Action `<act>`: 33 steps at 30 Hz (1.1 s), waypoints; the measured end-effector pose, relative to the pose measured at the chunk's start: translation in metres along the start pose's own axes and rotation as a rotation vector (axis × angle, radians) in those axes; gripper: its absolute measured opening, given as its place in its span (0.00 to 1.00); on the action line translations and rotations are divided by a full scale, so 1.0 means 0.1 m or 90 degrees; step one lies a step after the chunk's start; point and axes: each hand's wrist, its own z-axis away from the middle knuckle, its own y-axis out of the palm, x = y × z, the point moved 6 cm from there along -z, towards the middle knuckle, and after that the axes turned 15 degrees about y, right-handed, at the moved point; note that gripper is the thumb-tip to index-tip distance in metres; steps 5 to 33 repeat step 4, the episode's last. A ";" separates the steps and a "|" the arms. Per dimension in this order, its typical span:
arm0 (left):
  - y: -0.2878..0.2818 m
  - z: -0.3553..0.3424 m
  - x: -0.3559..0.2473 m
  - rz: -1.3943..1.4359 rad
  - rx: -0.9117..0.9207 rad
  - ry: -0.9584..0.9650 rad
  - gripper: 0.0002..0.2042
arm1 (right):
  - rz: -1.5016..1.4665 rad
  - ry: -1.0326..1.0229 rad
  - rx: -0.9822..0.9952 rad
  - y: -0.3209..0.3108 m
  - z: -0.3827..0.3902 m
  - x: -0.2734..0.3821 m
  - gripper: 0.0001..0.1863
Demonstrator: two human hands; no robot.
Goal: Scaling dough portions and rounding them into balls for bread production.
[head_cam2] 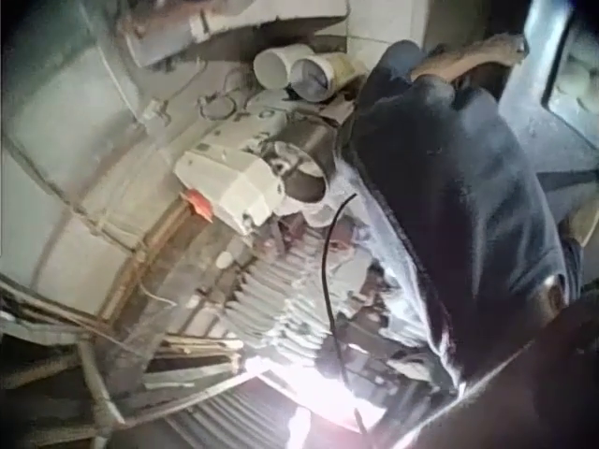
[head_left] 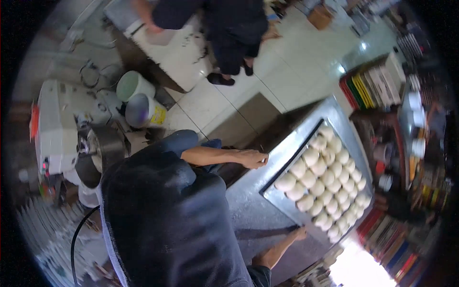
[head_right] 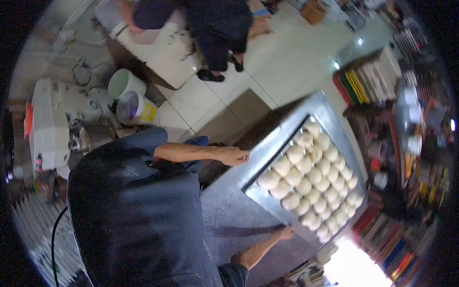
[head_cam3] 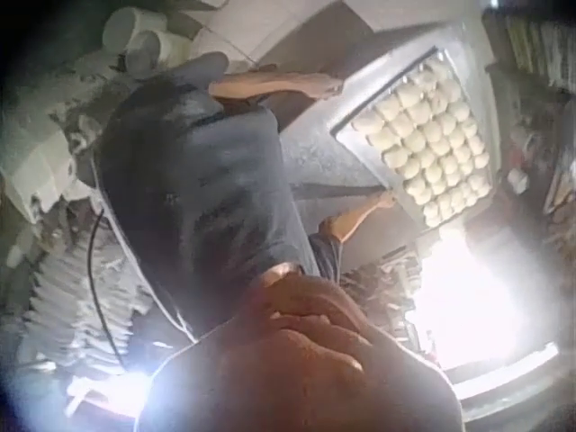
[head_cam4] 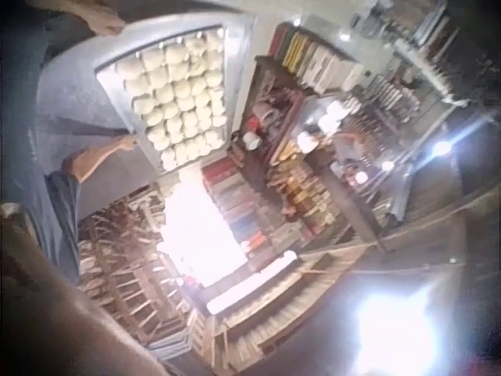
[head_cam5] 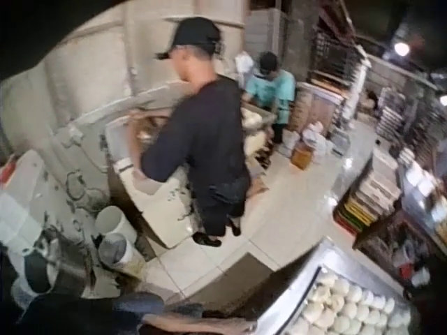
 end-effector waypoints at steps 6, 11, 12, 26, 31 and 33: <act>-0.58 0.61 0.12 -0.070 -0.101 0.025 0.08 | 0.040 -0.025 0.051 0.14 -0.05 0.23 0.27; -0.58 0.61 0.12 -0.070 -0.101 0.025 0.08 | 0.040 -0.025 0.051 0.14 -0.05 0.23 0.27; -0.58 0.61 0.12 -0.070 -0.101 0.025 0.08 | 0.040 -0.025 0.051 0.14 -0.05 0.23 0.27; -0.58 0.61 0.12 -0.070 -0.101 0.025 0.08 | 0.040 -0.025 0.051 0.14 -0.05 0.23 0.27; -0.58 0.61 0.12 -0.070 -0.101 0.025 0.08 | 0.040 -0.025 0.051 0.14 -0.05 0.23 0.27; -0.58 0.61 0.12 -0.070 -0.101 0.025 0.08 | 0.040 -0.025 0.051 0.14 -0.05 0.23 0.27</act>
